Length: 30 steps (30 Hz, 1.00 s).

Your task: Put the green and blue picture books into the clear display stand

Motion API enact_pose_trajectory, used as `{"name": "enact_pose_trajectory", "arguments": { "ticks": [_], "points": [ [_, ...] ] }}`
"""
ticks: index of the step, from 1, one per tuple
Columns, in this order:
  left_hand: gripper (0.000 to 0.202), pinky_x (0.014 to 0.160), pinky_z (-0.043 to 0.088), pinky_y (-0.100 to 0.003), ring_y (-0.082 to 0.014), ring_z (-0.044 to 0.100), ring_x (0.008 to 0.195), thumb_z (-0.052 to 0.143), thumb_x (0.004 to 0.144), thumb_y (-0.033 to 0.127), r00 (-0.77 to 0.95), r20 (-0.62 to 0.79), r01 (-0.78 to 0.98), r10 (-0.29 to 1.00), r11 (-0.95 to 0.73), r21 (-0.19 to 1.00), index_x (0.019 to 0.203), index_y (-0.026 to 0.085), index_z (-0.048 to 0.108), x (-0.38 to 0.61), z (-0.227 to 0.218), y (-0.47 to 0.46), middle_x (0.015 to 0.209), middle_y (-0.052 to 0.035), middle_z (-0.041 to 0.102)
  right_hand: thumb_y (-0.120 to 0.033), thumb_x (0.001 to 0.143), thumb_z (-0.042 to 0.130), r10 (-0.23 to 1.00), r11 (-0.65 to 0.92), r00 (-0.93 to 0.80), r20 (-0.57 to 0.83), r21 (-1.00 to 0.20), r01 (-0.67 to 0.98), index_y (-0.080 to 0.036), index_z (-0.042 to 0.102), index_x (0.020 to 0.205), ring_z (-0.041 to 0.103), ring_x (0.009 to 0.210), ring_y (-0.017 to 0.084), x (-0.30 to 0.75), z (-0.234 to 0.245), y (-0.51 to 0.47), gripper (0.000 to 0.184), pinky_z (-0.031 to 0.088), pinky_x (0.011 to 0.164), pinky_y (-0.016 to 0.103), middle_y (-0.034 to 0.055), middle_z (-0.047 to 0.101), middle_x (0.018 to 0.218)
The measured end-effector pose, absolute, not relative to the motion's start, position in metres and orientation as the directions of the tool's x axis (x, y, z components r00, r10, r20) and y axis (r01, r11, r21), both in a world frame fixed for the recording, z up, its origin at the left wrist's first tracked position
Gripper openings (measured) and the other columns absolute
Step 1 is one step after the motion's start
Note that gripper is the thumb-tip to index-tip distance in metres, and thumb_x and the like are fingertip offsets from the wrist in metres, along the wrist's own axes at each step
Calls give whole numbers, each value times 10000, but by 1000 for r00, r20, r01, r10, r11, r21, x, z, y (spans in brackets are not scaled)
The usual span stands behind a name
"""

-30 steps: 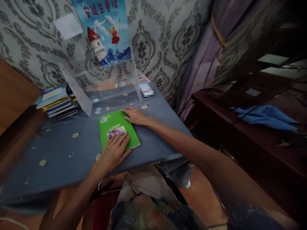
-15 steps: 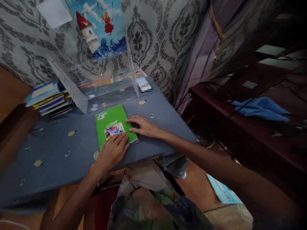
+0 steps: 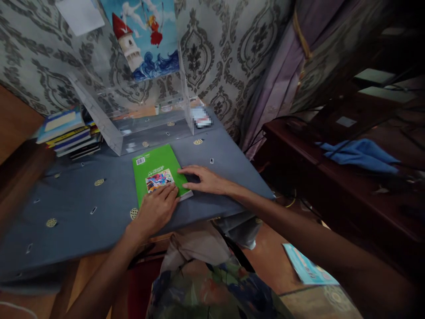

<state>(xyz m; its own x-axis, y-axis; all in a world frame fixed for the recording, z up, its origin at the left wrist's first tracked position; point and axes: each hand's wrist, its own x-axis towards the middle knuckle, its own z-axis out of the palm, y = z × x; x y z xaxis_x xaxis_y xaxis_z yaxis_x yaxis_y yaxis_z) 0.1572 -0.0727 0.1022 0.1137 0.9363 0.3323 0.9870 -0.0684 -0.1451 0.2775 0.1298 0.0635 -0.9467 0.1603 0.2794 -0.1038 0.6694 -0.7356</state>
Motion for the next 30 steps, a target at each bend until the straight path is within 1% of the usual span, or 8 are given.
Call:
{"name": "enact_pose_trajectory", "arguments": {
  "ticks": [4, 6, 11, 14, 17, 20, 24, 30],
  "points": [
    [333, 911, 566, -371, -247, 674, 1112, 423, 1025, 296, 112, 365, 987, 924, -61, -148, 1161, 111, 664, 160, 97, -74, 1199, -152, 711, -456, 821, 744, 80, 722, -970, 231, -684, -103, -243, 500, 1438, 420, 1409, 298, 284, 63, 130, 697, 343, 1153, 504, 105, 507, 1495],
    [346, 921, 569, -385, -254, 669, 1125, 442, 1021, 320, 99, 371, 991, 923, -60, -116, 1181, 103, 658, 160, 95, -76, 1232, -156, 697, -453, 828, 742, 55, 739, -973, 225, -665, -112, -261, 464, 1464, 385, 1433, 291, 287, 63, 129, 720, 321, 1167, 505, 98, 467, 1527],
    [361, 1029, 525, -414, -225, 625, 1212, 442, 1023, 367, 46, 341, 994, 939, -76, 75, 1268, 174, 625, 132, 97, -90, 1309, -101, 666, -448, 895, 672, 55, 781, -962, 269, -612, -127, -294, 478, 1446, 394, 1426, 270, 295, 60, 125, 604, 329, 1160, 517, 94, 458, 1531],
    [395, 1083, 481, -476, -249, 566, 1296, 403, 1032, 394, -70, 324, 994, 944, 39, 102, 1284, 182, 622, 102, 97, -104, 1377, -105, 619, -432, 912, 653, 87, 809, -950, 300, -577, -108, -270, 554, 1383, 466, 1354, 273, 299, 61, 118, 508, 401, 1105, 501, 118, 499, 1469],
    [463, 1106, 454, -498, -256, 497, 1366, 353, 1040, 422, -157, 282, 986, 947, 132, 105, 1380, 177, 548, 80, 92, -115, 1453, -113, 550, -410, 911, 656, 103, 844, -940, 324, -529, -89, -254, 624, 1311, 559, 1199, 266, 303, 65, 110, 430, 487, 997, 455, 121, 584, 1281],
    [474, 1129, 429, -482, -236, 480, 1381, 320, 1048, 402, -176, 273, 984, 946, 161, 76, 1421, 175, 505, 76, 86, -120, 1469, -110, 533, -392, 935, 624, 83, 892, -938, 337, -444, -81, -253, 651, 1270, 601, 1055, 250, 306, 69, 107, 364, 513, 908, 420, 103, 619, 1129],
    [472, 1088, 455, -488, -265, 564, 1298, 349, 1036, 422, -170, 329, 982, 929, 189, -27, 1361, 155, 561, 91, 85, -122, 1403, -136, 593, -394, 981, 541, 30, 944, -943, 332, -320, -83, -274, 671, 1222, 615, 953, 228, 303, 68, 124, 299, 497, 849, 391, 77, 645, 1034],
    [496, 986, 485, -499, -320, 617, 1145, 488, 972, 499, -139, 384, 971, 913, 201, -127, 1308, 152, 598, 130, 85, -124, 1312, -176, 635, -341, 1005, 498, 111, 979, -945, 306, -199, 51, -267, 694, 1216, 604, 897, 223, 258, 70, 171, 297, 454, 789, 331, 85, 668, 962]
  ]
}}
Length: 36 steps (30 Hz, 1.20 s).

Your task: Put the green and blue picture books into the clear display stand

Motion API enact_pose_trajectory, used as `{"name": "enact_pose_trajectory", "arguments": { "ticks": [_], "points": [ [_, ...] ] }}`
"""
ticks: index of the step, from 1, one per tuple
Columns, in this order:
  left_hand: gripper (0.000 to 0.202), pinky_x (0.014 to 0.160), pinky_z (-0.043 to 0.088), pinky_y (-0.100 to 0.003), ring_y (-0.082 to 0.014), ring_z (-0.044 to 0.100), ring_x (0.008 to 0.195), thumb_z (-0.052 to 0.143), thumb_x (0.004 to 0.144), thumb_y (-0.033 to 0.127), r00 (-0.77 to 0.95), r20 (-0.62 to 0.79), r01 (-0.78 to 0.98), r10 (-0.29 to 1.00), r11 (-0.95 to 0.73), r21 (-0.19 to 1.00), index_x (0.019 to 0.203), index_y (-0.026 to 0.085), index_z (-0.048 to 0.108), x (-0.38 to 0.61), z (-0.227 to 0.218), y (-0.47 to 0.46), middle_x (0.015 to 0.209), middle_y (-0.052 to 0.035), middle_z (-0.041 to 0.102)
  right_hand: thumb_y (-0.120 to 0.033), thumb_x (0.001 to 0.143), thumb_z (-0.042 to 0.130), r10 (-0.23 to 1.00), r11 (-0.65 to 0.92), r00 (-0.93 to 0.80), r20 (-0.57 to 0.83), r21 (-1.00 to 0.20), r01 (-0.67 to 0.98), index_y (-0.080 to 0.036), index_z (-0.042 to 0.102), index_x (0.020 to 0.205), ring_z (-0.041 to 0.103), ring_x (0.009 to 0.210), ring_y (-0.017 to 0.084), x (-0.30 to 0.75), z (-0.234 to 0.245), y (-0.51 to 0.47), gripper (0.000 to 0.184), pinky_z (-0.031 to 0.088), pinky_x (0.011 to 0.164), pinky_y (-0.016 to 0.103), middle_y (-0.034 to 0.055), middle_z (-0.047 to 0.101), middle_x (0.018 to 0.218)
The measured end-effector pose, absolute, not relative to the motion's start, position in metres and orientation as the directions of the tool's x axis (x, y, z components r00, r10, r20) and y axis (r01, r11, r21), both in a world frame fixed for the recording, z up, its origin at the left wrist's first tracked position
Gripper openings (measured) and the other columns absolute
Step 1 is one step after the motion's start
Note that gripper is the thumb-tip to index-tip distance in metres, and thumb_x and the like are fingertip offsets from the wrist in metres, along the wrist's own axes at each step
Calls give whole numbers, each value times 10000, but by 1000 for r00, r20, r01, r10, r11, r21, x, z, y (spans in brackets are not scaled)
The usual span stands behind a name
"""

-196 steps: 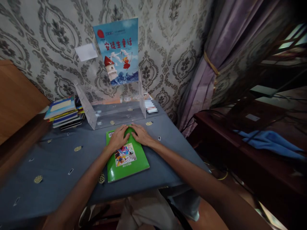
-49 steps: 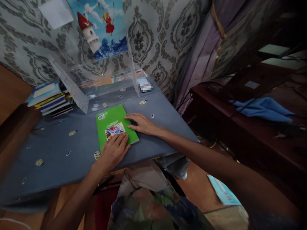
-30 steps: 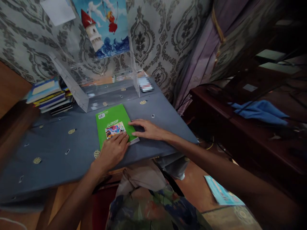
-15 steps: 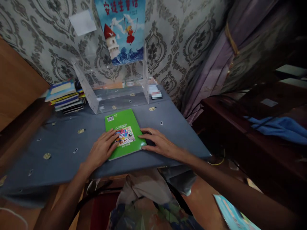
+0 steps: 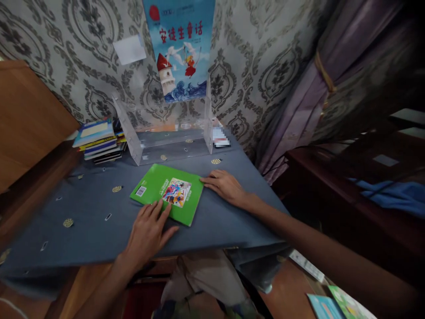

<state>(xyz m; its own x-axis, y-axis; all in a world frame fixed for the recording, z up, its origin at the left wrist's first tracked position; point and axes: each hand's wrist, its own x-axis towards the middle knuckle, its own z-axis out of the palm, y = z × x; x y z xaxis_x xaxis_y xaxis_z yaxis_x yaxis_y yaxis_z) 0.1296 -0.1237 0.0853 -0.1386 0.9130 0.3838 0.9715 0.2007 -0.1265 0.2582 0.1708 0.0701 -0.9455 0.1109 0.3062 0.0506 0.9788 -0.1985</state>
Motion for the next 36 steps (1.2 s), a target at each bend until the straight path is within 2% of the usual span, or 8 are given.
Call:
{"name": "enact_pose_trajectory", "arguments": {
  "ticks": [4, 7, 13, 17, 20, 25, 31, 36],
  "points": [
    [446, 935, 501, -486, -308, 608, 1076, 515, 969, 450, -140, 387, 975, 911, 196, -108, 1294, 154, 587, 149, 81, -109, 1264, -172, 631, -270, 1003, 503, 184, 958, -945, 271, -264, 111, -219, 732, 1141, 608, 930, 226, 209, 77, 181, 272, 439, 789, 309, 91, 680, 955],
    [404, 974, 485, -491, -307, 576, 1142, 522, 974, 405, -124, 385, 986, 914, 156, -52, 1279, 145, 573, 152, 81, -93, 1249, -164, 625, -227, 994, 507, 199, 937, -941, 275, -334, 101, -203, 752, 1064, 614, 967, 220, 188, 76, 178, 255, 448, 827, 306, 88, 693, 994],
    [393, 1045, 441, -484, -286, 538, 1250, 557, 966, 386, -36, 342, 998, 939, 49, -30, 1301, 181, 542, 144, 85, -66, 1330, -137, 594, -184, 990, 487, 282, 859, -905, 320, -504, 89, -154, 704, 1195, 635, 1030, 228, 193, 65, 170, 299, 473, 923, 349, 111, 721, 1079],
    [401, 1061, 425, -482, -282, 552, 1251, 548, 970, 400, 20, 321, 996, 947, 9, -88, 1297, 168, 551, 140, 87, -58, 1332, -145, 607, -179, 969, 516, 300, 801, -891, 340, -597, 42, -204, 703, 1213, 630, 1123, 228, 199, 60, 171, 309, 454, 1018, 388, 85, 717, 1188],
    [399, 1059, 430, -477, -284, 572, 1242, 505, 992, 400, 68, 328, 987, 942, -15, -162, 1294, 145, 563, 138, 84, -58, 1338, -170, 613, -174, 958, 525, 306, 787, -889, 341, -616, 35, -228, 705, 1209, 615, 1172, 231, 200, 58, 171, 313, 438, 1055, 424, 73, 709, 1226],
    [394, 1033, 467, -447, -301, 578, 1262, 438, 1022, 371, 164, 312, 957, 936, -74, -282, 1263, 94, 581, 134, 77, -58, 1313, -211, 630, -177, 955, 535, 291, 807, -874, 389, -590, 6, -206, 708, 1201, 565, 1257, 232, 205, 55, 167, 302, 420, 1092, 449, 103, 667, 1302],
    [381, 1008, 499, -431, -300, 597, 1246, 390, 1038, 353, 210, 280, 946, 937, -122, -302, 1226, 85, 586, 129, 79, -57, 1288, -225, 641, -203, 928, 604, 205, 810, -894, 399, -582, -74, -219, 713, 1190, 523, 1332, 240, 217, 55, 158, 285, 387, 1133, 489, 98, 672, 1305],
    [378, 1012, 500, -438, -301, 597, 1245, 409, 1032, 368, 206, 300, 957, 931, -127, -262, 1221, 92, 585, 128, 78, -57, 1284, -224, 643, -228, 957, 566, 139, 792, -916, 375, -597, -124, -269, 718, 1175, 564, 1301, 233, 246, 61, 139, 269, 329, 1165, 534, 75, 684, 1290]
  ]
}}
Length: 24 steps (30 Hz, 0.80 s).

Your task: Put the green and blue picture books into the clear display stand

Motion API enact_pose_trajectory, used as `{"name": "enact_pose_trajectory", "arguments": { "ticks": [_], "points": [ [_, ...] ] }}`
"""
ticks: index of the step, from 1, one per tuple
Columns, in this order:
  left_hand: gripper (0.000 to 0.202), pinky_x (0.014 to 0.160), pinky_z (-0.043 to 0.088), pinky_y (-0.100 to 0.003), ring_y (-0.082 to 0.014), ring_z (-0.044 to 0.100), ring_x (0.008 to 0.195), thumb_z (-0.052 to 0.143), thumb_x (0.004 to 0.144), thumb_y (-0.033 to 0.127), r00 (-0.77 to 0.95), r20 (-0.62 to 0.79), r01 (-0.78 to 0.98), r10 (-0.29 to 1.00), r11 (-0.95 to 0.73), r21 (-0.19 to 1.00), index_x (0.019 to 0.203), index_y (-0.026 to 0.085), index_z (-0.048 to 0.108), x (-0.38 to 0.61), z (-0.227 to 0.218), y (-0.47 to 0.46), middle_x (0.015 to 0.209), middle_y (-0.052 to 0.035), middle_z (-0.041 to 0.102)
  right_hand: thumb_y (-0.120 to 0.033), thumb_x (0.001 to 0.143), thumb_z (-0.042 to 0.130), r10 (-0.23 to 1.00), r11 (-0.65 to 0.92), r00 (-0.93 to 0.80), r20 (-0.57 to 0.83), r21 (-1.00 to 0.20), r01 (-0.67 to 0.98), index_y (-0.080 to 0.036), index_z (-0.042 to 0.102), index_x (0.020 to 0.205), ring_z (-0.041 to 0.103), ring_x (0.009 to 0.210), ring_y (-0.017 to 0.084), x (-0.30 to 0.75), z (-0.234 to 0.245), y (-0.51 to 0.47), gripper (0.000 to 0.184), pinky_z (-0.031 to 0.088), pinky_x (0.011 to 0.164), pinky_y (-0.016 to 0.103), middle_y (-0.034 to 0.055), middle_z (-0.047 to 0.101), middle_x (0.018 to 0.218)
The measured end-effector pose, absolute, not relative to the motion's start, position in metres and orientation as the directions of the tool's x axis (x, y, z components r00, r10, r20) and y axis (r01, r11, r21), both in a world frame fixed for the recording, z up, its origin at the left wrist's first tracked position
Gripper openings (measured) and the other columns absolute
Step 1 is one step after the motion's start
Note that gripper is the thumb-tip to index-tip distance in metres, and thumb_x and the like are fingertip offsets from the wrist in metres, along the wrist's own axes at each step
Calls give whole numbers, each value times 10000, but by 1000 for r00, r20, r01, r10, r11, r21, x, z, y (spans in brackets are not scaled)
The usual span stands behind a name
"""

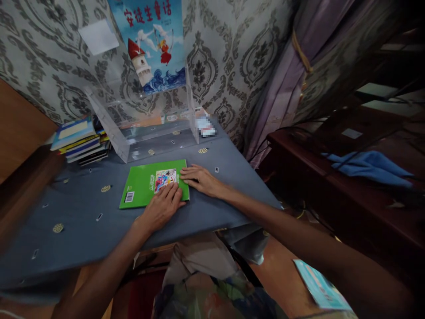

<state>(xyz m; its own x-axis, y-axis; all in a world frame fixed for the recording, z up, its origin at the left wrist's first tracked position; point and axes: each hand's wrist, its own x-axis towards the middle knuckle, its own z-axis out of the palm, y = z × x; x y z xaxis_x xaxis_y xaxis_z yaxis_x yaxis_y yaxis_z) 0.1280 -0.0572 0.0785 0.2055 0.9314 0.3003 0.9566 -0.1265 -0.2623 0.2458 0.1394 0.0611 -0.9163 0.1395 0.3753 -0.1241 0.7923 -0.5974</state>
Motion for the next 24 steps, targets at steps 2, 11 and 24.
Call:
{"name": "enact_pose_trajectory", "arguments": {
  "ticks": [2, 11, 24],
  "points": [
    [392, 1021, 496, -438, -293, 593, 1251, 398, 1034, 385, 195, 308, 961, 931, -118, -251, 1233, 100, 579, 128, 77, -58, 1291, -216, 641, -220, 967, 544, 113, 774, -920, 375, -614, -155, -280, 703, 1202, 577, 1288, 229, 262, 63, 129, 291, 332, 1163, 541, 62, 700, 1264],
    [361, 1046, 478, -435, -298, 574, 1279, 455, 1018, 349, 193, 313, 960, 930, -113, -256, 1253, 102, 573, 128, 71, -60, 1309, -213, 634, -196, 914, 635, 67, 744, -919, 389, -633, -214, -297, 626, 1311, 581, 1283, 231, 306, 66, 97, 410, 359, 1152, 512, 58, 700, 1268],
    [288, 784, 547, -320, -221, 702, 931, 354, 1047, 279, 226, 384, 926, 895, -75, -370, 1038, 135, 603, 124, 92, -47, 963, -133, 722, -72, 824, 632, 123, 776, -883, 453, -599, -198, -246, 676, 1234, 602, 1244, 239, 254, 58, 133, 448, 446, 1087, 490, 93, 690, 1274]
  ]
}}
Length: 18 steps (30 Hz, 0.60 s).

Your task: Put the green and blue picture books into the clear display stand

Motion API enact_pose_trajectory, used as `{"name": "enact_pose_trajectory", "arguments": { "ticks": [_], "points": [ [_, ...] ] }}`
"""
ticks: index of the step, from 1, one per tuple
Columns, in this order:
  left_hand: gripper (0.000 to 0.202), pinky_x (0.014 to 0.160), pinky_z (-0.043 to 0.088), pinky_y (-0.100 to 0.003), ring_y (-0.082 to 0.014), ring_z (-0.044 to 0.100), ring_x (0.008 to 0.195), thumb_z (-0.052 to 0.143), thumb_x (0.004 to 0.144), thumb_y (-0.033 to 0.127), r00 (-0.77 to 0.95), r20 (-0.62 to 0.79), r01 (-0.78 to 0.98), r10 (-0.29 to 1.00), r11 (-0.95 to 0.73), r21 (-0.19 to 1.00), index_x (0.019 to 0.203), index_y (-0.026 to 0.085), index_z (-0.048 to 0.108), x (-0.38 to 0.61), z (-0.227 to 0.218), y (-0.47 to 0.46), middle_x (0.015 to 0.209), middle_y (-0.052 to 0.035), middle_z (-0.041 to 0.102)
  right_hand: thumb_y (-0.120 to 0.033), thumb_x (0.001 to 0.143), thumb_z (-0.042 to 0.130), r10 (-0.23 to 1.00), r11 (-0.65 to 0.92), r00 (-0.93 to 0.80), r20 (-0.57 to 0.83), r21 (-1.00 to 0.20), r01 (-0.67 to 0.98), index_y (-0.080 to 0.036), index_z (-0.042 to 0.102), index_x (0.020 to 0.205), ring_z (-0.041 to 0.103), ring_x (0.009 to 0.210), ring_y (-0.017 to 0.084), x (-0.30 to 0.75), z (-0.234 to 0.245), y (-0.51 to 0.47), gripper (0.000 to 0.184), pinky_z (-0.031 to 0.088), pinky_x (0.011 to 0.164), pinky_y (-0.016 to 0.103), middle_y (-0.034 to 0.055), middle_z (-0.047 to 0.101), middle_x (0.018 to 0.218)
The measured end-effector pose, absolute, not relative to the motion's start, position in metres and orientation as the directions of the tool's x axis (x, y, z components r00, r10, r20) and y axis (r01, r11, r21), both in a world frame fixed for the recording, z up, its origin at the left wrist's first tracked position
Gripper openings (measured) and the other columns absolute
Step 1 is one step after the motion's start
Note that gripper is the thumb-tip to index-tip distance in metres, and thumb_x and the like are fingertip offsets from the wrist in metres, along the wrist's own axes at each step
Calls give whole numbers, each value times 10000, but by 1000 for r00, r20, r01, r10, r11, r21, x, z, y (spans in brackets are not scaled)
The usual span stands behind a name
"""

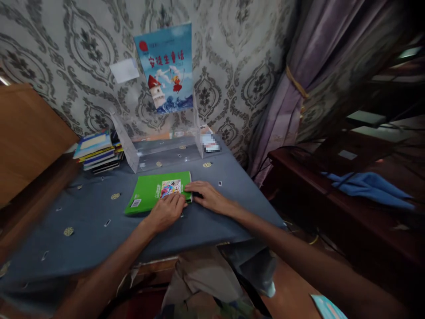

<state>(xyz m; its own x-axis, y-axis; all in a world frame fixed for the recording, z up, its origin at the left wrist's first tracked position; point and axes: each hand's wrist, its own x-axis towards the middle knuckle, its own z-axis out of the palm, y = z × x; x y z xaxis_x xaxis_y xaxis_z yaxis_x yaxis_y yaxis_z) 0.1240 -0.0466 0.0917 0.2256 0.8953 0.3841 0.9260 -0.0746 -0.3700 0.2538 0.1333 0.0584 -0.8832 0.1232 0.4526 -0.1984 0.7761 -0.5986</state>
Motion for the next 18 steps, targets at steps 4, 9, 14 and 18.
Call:
{"name": "enact_pose_trajectory", "arguments": {
  "ticks": [4, 9, 14, 18],
  "points": [
    [381, 585, 468, -248, -174, 667, 687, 266, 1066, 300, 85, 500, 970, 862, 44, -241, 911, 170, 589, 120, 128, -38, 734, -58, 674, -150, 803, 683, 238, 676, -850, 470, -708, -203, -212, 723, 1127, 626, 1198, 261, 228, 67, 153, 332, 456, 1067, 480, 93, 722, 1207],
    [369, 542, 390, -232, -133, 577, 565, 308, 1049, 384, -199, 633, 979, 748, 124, 161, 912, 194, 593, 117, 201, -43, 642, 16, 595, -363, 661, 832, 408, 219, -862, 299, -949, -226, -192, 725, 1025, 703, 942, 242, 215, 91, 162, 417, 556, 887, 399, 40, 762, 1003],
    [413, 558, 405, -219, -125, 529, 589, 474, 952, 519, -521, 665, 765, 535, -54, 642, 722, 186, 555, 100, 244, -42, 605, 28, 535, -475, 604, 856, 532, -206, -825, 191, -916, -345, -208, 683, 881, 651, 709, 129, 220, 128, 153, 422, 517, 614, 220, -1, 712, 828],
    [458, 632, 488, -264, -168, 610, 650, 579, 813, 630, -764, 417, 359, 492, -212, 909, 761, 175, 588, 61, 205, -23, 649, -3, 612, -512, 629, 826, 520, -228, -838, 169, -917, -326, -200, 635, 784, 454, 464, 65, 222, 140, 153, 397, 357, 440, 181, -72, 544, 573]
  ]
}}
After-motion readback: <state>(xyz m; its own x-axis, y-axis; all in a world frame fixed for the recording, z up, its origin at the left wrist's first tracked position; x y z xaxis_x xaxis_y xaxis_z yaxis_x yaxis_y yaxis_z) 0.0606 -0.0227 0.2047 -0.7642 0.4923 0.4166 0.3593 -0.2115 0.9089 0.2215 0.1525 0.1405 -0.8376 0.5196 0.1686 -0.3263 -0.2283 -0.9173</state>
